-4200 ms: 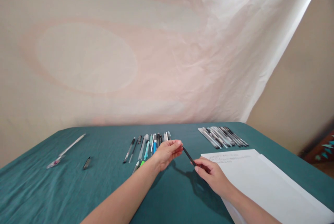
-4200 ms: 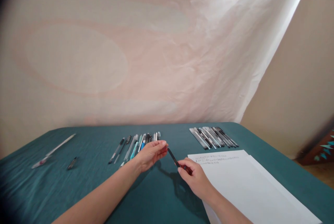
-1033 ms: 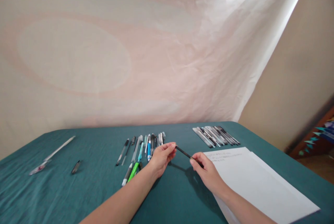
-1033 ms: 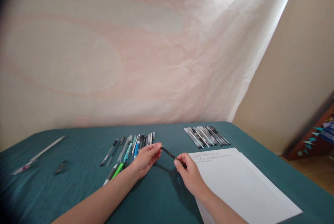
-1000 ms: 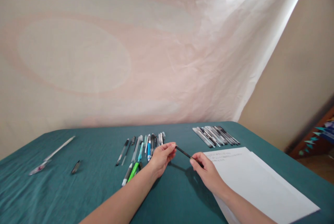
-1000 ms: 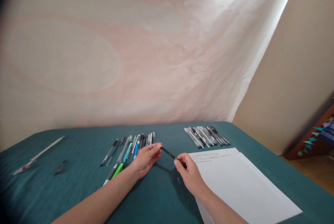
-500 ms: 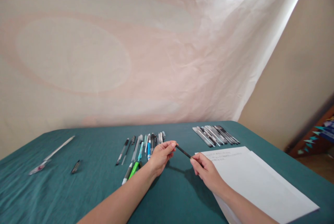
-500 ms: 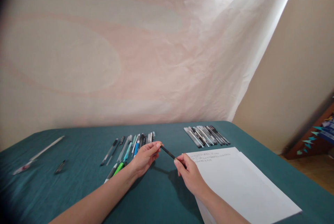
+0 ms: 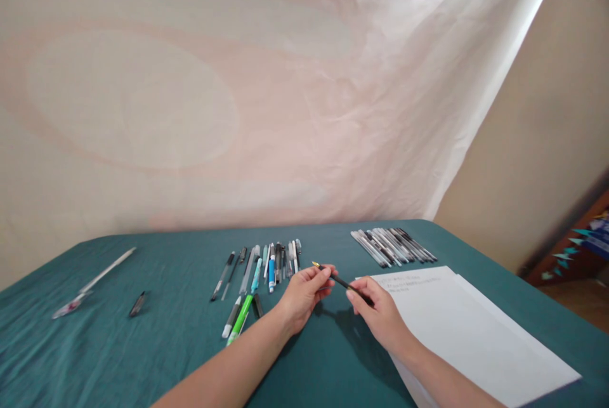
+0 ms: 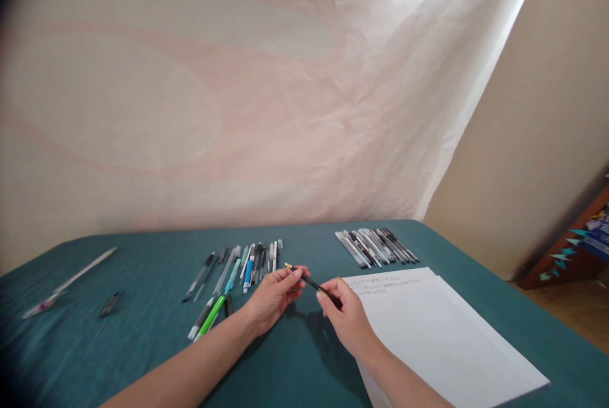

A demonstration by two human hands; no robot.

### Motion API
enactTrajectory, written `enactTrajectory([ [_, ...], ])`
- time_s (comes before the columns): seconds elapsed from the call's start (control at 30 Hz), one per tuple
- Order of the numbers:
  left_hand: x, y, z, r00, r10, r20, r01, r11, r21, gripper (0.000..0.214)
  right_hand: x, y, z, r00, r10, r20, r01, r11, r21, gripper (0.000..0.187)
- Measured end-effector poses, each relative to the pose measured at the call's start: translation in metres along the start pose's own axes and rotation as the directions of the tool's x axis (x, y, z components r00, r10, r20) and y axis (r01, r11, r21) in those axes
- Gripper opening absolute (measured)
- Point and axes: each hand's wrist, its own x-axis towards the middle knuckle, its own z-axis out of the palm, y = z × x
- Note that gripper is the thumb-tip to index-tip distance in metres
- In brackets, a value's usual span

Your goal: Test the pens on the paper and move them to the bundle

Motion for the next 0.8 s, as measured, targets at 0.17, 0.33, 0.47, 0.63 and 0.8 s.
enactTrajectory([
  [0.17, -0.006, 0.003, 0.006, 0.996, -0.074, 0.04, 0.077, 0.993, -0.09, 0.027, -0.005, -0.01, -0.003, 1.0, -0.002, -0.012, 0.003, 0.988, 0.154, 0.032],
  [0.33, -0.014, 0.002, 0.017, 0.978, -0.076, 0.194, 0.077, 0.997, 0.002, 0.033, -0.01, -0.021, 0.0, 0.999, -0.018, 0.027, 0.013, 0.988, 0.156, 0.037],
  [0.47, -0.019, 0.001, 0.024, 0.982, 0.017, 0.189, -0.076, 0.947, 0.311, 0.043, 0.003, -0.023, -0.013, 0.999, -0.001, -0.04, 0.007, 0.988, 0.154, 0.043],
  [0.63, -0.035, 0.001, 0.033, 0.864, 0.15, 0.48, -0.476, 0.55, 0.686, 0.037, 0.031, -0.012, -0.064, 0.952, 0.023, -0.305, -0.007, 0.999, 0.053, 0.04],
  [0.8, -0.044, -0.006, 0.033, 0.764, -0.052, 0.643, -0.623, 0.2, 0.756, 0.05, 0.035, 0.019, -0.114, 0.871, 0.139, -0.472, -0.098, 0.989, 0.11, 0.035],
])
